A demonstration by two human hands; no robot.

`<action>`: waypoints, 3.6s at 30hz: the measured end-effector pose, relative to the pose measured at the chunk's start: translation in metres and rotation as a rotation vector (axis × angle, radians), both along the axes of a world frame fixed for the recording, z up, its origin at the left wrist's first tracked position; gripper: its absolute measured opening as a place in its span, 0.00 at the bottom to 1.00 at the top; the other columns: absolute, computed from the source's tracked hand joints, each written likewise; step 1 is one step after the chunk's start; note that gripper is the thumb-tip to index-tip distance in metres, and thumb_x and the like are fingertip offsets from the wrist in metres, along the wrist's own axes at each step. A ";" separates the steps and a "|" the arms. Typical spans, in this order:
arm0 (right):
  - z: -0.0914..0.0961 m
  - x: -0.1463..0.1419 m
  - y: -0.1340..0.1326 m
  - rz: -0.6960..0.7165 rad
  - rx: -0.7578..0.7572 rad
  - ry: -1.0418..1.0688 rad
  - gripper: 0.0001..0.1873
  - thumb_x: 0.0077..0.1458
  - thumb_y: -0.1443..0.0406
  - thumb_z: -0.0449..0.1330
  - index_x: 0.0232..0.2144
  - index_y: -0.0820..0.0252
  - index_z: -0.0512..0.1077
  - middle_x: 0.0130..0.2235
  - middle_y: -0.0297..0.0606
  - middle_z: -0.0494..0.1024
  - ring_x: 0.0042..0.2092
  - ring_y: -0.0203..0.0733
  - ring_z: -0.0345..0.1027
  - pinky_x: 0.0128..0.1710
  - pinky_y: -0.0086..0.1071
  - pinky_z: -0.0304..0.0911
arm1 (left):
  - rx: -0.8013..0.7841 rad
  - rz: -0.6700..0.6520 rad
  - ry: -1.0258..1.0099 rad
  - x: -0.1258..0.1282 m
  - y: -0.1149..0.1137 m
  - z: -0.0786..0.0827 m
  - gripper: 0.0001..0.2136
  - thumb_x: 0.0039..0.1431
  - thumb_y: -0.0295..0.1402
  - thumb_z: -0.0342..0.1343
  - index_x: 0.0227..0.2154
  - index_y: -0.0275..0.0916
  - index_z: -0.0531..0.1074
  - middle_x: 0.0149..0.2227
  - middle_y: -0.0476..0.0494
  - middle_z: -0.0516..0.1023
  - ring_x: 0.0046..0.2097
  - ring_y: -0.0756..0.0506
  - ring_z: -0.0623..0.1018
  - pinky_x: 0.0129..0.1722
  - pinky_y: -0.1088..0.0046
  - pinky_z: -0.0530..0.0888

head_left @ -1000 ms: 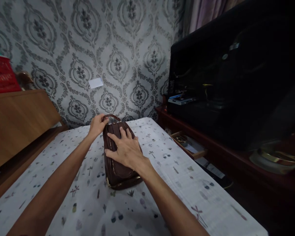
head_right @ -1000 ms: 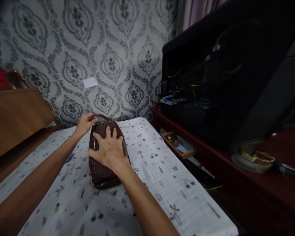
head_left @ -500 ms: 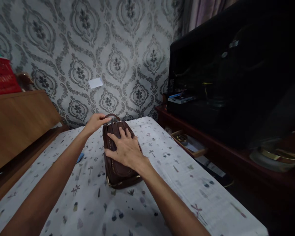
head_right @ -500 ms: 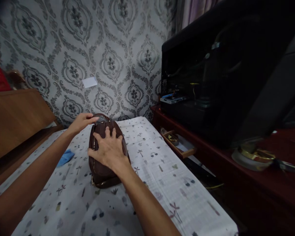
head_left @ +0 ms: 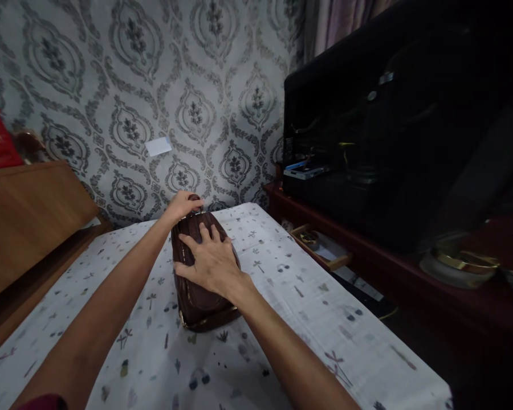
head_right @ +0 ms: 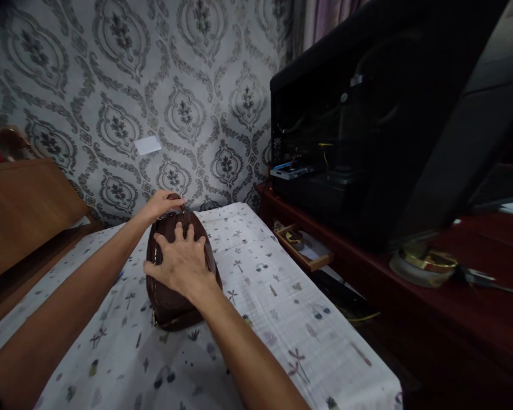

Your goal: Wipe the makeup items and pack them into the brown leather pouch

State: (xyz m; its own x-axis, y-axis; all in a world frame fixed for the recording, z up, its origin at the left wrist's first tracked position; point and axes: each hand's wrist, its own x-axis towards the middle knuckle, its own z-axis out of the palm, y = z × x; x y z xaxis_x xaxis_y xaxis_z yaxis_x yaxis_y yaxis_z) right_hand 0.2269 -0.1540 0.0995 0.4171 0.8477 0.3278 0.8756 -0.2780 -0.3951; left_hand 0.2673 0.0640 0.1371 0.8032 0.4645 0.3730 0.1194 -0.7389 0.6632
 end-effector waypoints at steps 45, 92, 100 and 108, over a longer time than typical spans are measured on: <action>-0.011 -0.007 -0.003 -0.006 0.119 -0.131 0.29 0.63 0.47 0.54 0.61 0.48 0.67 0.68 0.46 0.61 0.69 0.61 0.50 0.63 0.59 0.48 | -0.018 0.126 -0.215 -0.097 -0.026 -0.024 0.18 0.48 0.49 0.60 0.19 0.39 0.68 0.21 0.49 0.72 0.30 0.46 0.73 0.28 0.74 0.69; -0.029 -0.008 -0.002 -0.189 0.301 -0.219 0.23 0.63 0.49 0.55 0.54 0.51 0.74 0.57 0.52 0.71 0.56 0.61 0.64 0.53 0.54 0.61 | 0.089 -0.194 -0.043 -0.057 -0.055 -0.008 0.14 0.50 0.45 0.59 0.25 0.38 0.75 0.28 0.49 0.75 0.36 0.45 0.73 0.40 0.70 0.69; -0.036 -0.010 -0.019 -0.027 0.316 -0.234 0.22 0.65 0.57 0.55 0.59 0.48 0.70 0.67 0.47 0.62 0.67 0.59 0.52 0.62 0.55 0.50 | -0.066 -0.152 0.001 -0.085 -0.021 0.008 0.17 0.43 0.48 0.64 0.25 0.37 0.73 0.25 0.48 0.74 0.30 0.47 0.73 0.31 0.72 0.69; -0.035 -0.011 -0.028 0.033 0.279 -0.195 0.20 0.59 0.59 0.60 0.54 0.52 0.74 0.65 0.48 0.64 0.67 0.59 0.52 0.64 0.55 0.47 | -0.067 -0.040 -0.113 -0.090 -0.018 -0.012 0.19 0.44 0.49 0.62 0.19 0.40 0.62 0.19 0.54 0.64 0.25 0.50 0.67 0.26 0.75 0.64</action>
State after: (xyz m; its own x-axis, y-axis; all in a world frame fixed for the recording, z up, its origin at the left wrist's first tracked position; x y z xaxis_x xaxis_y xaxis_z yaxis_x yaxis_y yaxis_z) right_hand 0.2158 -0.1825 0.0644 0.2978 0.7263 0.6196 0.9488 -0.1536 -0.2760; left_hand 0.1774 0.0464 0.1251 0.7763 0.4599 0.4311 0.0124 -0.6950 0.7189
